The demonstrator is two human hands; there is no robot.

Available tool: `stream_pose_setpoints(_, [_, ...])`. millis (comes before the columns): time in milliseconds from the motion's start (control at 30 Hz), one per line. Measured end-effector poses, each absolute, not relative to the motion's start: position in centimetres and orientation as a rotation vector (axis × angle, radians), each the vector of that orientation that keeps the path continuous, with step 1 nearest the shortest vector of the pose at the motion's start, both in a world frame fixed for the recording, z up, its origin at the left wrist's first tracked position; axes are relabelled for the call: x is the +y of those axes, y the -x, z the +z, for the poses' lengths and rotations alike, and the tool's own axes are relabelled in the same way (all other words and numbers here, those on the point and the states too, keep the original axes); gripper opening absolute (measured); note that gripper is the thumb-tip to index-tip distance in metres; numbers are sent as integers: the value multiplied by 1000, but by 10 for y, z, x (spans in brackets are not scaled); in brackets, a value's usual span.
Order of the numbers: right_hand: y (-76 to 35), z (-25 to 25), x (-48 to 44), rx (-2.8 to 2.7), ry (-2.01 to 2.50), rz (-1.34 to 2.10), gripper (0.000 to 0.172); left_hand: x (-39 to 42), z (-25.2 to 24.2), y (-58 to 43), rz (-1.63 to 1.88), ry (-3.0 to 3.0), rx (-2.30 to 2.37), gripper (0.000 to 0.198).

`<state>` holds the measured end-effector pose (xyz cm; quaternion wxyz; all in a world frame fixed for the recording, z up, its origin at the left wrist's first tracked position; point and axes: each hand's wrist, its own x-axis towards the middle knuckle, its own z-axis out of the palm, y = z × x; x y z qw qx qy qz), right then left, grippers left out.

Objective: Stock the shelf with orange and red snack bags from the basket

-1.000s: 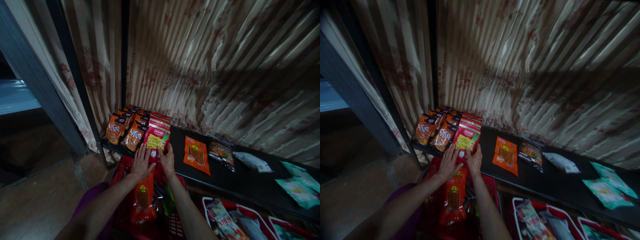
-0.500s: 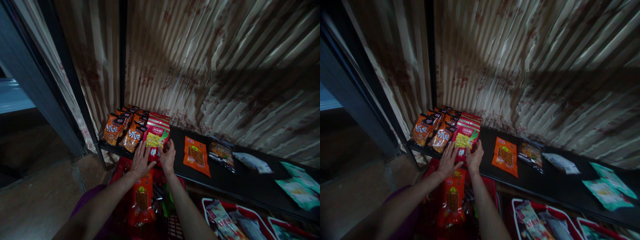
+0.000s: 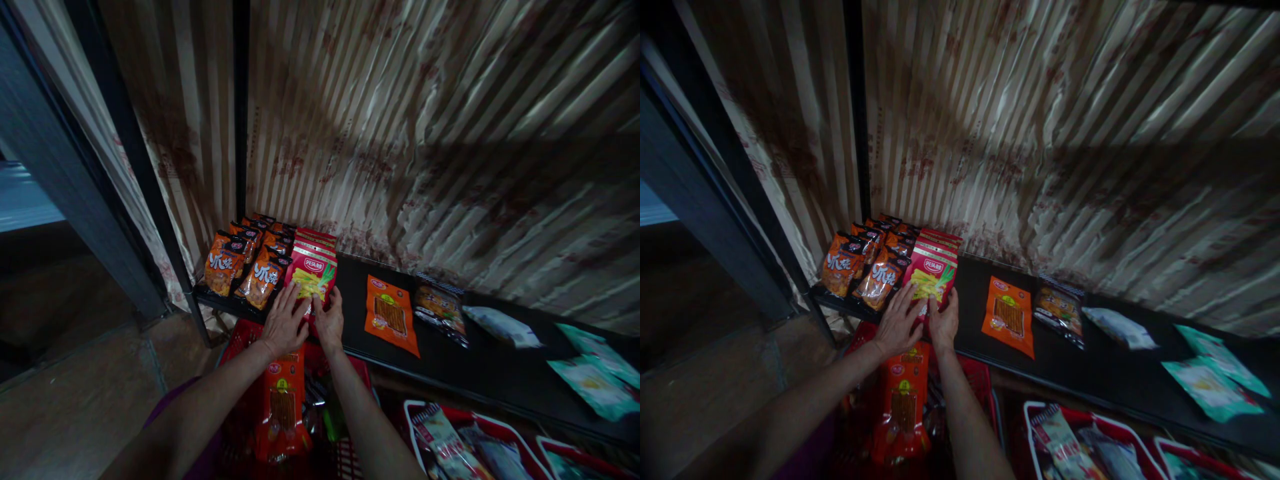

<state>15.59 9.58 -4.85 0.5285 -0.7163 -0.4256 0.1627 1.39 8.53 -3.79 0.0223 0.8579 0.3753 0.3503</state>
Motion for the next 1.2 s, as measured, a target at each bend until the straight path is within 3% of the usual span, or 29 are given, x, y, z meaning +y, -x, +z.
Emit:
stream_pose_setpoints(533, [-165, -48, 101, -915, 1621, 586, 74, 110, -41, -25, 1054, -2567, 1280, 58])
stream_pose_setpoints(800, [-160, -25, 98, -805, 1344, 966, 51, 111, -44, -26, 1066, -2539, 1299, 64])
stream_pose_setpoints(967, [-162, -29, 102, -744, 1326, 960, 57, 112, -44, -26, 1070, -2527, 1290, 63])
stream_pose_setpoints(1200, [-182, -34, 121, -629, 1274, 900, 42, 112, -44, -28, 1002, -2517, 1319, 62])
